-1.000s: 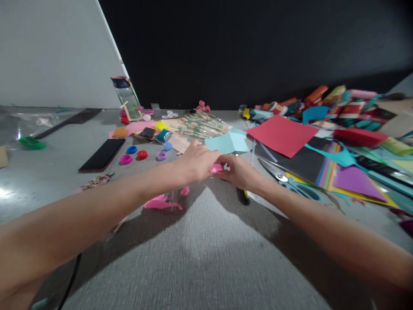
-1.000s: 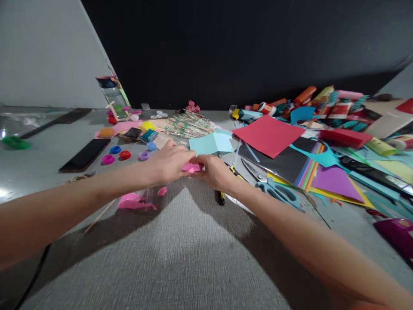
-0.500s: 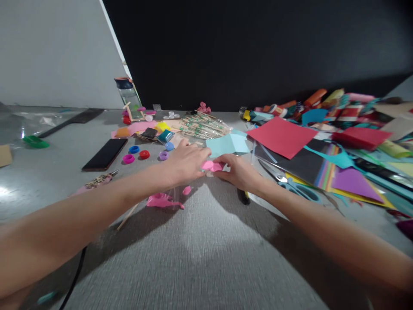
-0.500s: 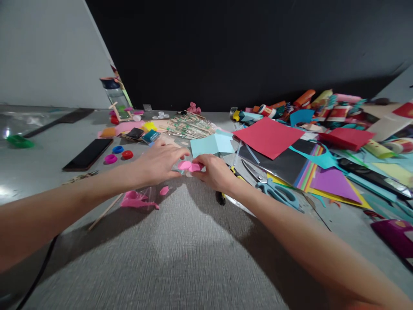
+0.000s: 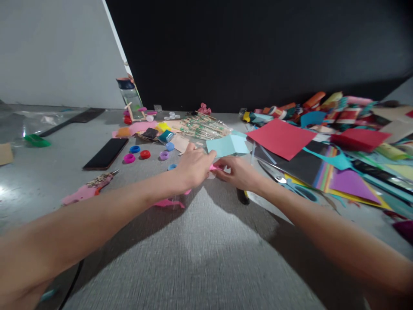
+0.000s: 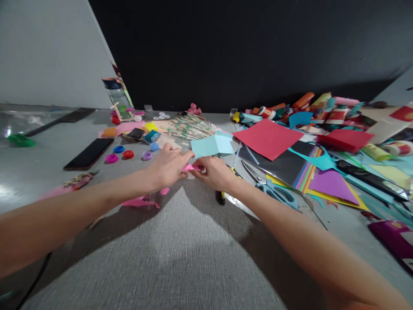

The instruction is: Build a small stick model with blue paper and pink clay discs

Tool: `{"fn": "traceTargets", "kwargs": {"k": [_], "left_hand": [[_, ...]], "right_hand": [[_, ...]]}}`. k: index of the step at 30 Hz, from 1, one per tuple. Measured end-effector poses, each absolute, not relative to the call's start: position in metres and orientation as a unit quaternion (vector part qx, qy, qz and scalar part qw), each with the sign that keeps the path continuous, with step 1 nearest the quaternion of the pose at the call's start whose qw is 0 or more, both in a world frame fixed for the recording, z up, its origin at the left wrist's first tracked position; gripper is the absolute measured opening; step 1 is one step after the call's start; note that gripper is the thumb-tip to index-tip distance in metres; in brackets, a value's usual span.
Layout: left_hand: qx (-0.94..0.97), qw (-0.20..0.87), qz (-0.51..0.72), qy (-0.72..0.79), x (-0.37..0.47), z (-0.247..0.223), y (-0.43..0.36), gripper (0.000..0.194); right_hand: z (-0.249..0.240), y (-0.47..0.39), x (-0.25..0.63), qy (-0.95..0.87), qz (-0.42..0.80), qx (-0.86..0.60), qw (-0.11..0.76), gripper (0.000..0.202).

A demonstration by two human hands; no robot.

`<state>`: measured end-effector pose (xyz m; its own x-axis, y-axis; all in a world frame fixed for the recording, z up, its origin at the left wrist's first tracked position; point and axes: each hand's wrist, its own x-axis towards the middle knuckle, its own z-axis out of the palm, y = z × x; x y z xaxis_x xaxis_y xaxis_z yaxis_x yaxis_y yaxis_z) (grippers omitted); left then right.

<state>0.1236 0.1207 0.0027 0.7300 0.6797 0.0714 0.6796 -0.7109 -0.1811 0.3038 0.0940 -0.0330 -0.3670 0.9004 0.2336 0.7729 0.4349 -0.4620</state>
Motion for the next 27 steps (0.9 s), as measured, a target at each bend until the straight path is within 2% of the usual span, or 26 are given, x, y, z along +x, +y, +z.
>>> {"fn": "traceTargets", "kwargs": {"k": [6,12,15,18,20,23,25,27], "left_hand": [[-0.925,0.092,-0.005,-0.369,0.124,-0.002,0.123,0.031],[-0.925,0.082,-0.025,-0.371,0.123,-0.004,0.125,0.03],[-0.928,0.076,-0.053,-0.36,0.117,0.005,0.121,0.037],[-0.925,0.047,-0.132,-0.353,0.108,0.017,0.106,0.044],[-0.901,-0.102,-0.224,-0.356,0.102,0.022,0.089,0.043],[-0.784,-0.432,-0.279,-0.349,0.096,0.02,0.062,0.041],[-0.716,-0.549,-0.279,-0.327,0.092,0.016,0.047,0.033],[-0.678,-0.595,-0.291,-0.319,0.089,0.011,0.038,0.023]], "right_hand": [[-0.036,0.095,0.306,-0.763,0.187,-0.554,0.276,0.02],[-0.046,0.103,0.317,-0.666,0.247,-0.598,0.371,0.036],[-0.041,0.098,0.322,-0.644,0.256,-0.584,0.423,0.038],[-0.031,0.076,0.319,-0.645,0.239,-0.554,0.469,0.032],[-0.023,0.054,0.313,-0.67,0.212,-0.524,0.481,0.027],[-0.015,0.02,0.3,-0.777,0.094,-0.424,0.456,0.021],[-0.012,0.003,0.291,-0.826,0.038,-0.354,0.437,0.026],[-0.01,-0.007,0.285,-0.836,0.035,-0.335,0.434,0.031]]}}
